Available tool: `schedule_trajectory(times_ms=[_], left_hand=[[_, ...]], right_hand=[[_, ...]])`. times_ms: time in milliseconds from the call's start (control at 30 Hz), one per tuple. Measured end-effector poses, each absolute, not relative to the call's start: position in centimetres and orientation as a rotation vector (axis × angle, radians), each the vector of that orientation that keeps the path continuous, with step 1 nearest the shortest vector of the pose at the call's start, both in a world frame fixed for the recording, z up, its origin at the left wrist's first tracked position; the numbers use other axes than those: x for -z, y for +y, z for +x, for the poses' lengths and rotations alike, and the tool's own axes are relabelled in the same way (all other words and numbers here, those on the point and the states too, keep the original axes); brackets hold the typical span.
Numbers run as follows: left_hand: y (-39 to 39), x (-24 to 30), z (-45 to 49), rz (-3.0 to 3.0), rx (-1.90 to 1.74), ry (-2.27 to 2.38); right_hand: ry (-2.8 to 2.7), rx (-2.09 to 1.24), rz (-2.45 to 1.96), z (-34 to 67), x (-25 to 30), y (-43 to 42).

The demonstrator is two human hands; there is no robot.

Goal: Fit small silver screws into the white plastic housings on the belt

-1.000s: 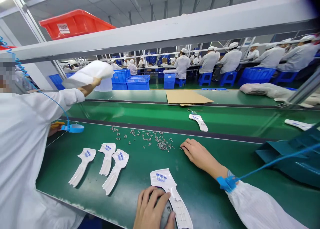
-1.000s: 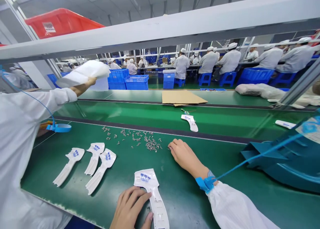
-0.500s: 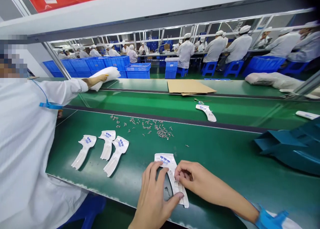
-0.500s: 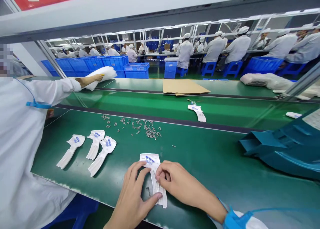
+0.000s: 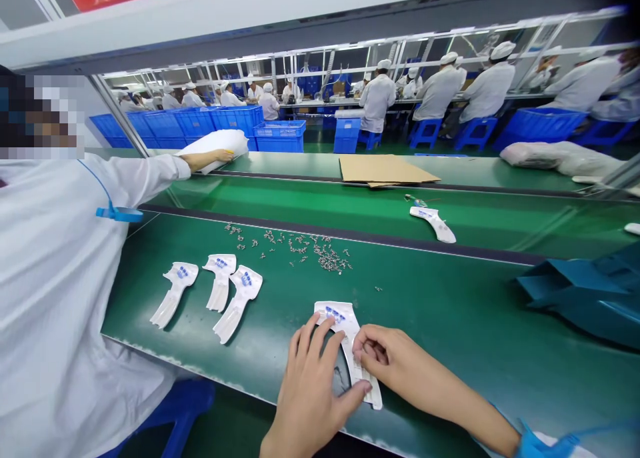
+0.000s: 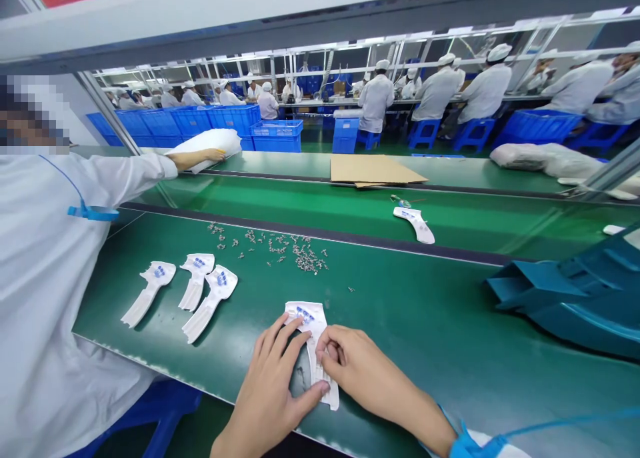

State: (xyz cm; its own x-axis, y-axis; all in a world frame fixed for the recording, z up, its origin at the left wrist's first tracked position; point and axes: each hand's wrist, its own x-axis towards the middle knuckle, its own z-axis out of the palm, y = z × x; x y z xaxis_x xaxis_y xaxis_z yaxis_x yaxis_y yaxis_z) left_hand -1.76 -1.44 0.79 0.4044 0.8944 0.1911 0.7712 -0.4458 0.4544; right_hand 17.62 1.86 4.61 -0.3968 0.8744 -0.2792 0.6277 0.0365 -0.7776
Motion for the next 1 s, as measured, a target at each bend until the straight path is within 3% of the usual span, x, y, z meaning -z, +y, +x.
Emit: schedule_trajectory(times_ms=[500, 667, 733, 900, 1000], left_hand=[[-1.3, -1.0, -1.8, 2.361, -0.587, 1.452], [-1.2, -0.9, -1.9, 2.389, -0.579, 1.449], [-1.2, -0.9, -2.0, 2.373, -0.560, 1.449], [-1.3, -0.8, -2.1, 2.358, -0.593, 1.442], [-1.6, -0.8, -2.0, 2.342, -0.754, 1.428]], right_hand=[[-2.166, -1.154, -1.559, 18.6, -4.5, 3.0], [-2.097, -0.502, -1.744, 22.0, -2.7, 7.4], [-2.144, -0.411, -1.787, 22.9, -1.7, 8.8], [-2.209, -0.433, -1.722, 22.8, -1.4, 8.9], [-2.069, -0.824, -1.663, 21.7, -3.0, 6.9]])
